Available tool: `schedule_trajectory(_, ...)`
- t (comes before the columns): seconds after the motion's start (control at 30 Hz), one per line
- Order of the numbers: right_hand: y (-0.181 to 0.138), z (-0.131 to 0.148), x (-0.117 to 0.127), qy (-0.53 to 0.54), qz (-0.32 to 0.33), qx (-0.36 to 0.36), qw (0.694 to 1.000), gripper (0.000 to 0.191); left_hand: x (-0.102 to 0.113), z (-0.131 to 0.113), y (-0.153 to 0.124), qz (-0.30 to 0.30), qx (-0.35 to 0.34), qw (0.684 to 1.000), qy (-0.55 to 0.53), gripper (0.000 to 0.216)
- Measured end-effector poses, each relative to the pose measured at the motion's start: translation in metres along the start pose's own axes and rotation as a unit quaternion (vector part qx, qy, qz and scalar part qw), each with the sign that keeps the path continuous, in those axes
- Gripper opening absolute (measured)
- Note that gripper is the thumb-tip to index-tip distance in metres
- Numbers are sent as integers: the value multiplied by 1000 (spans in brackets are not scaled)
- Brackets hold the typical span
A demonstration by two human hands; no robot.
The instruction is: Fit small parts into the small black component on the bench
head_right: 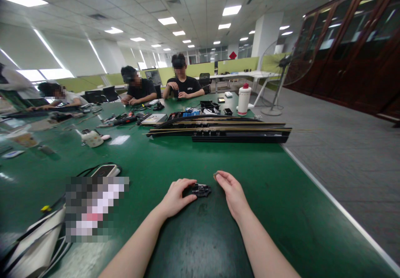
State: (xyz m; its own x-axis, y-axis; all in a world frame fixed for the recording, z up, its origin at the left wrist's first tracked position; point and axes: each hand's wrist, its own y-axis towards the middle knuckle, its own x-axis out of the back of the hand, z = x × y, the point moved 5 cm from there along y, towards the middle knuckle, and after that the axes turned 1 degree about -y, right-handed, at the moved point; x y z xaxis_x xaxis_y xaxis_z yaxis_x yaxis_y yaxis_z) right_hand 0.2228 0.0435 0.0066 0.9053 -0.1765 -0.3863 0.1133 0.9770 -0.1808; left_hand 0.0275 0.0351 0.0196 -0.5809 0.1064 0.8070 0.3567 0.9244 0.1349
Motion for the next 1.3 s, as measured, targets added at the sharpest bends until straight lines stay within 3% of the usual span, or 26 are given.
schedule_trajectory(0.47, 1, -3, 1, -27, 7, 14, 1000, 39, -2, 2, 0, -9, -13, 1000, 2, 43)
schedule_trajectory(0.83, -3, -4, -11, -153, 60, 62, 985, 37, -1, 2, 0, -5, -8, 1000, 6, 40)
schedule_trajectory(1.03, -8, -5, -15, -289, 79, 145, 943, 24, -2, 3, 0, -5, -11, 1000, 3, 40)
schedule_trajectory(1.3, -18, -6, -31, -450, 136, 232, 852, 19, -3, 4, 0, -13, -18, 1000, 9, 40)
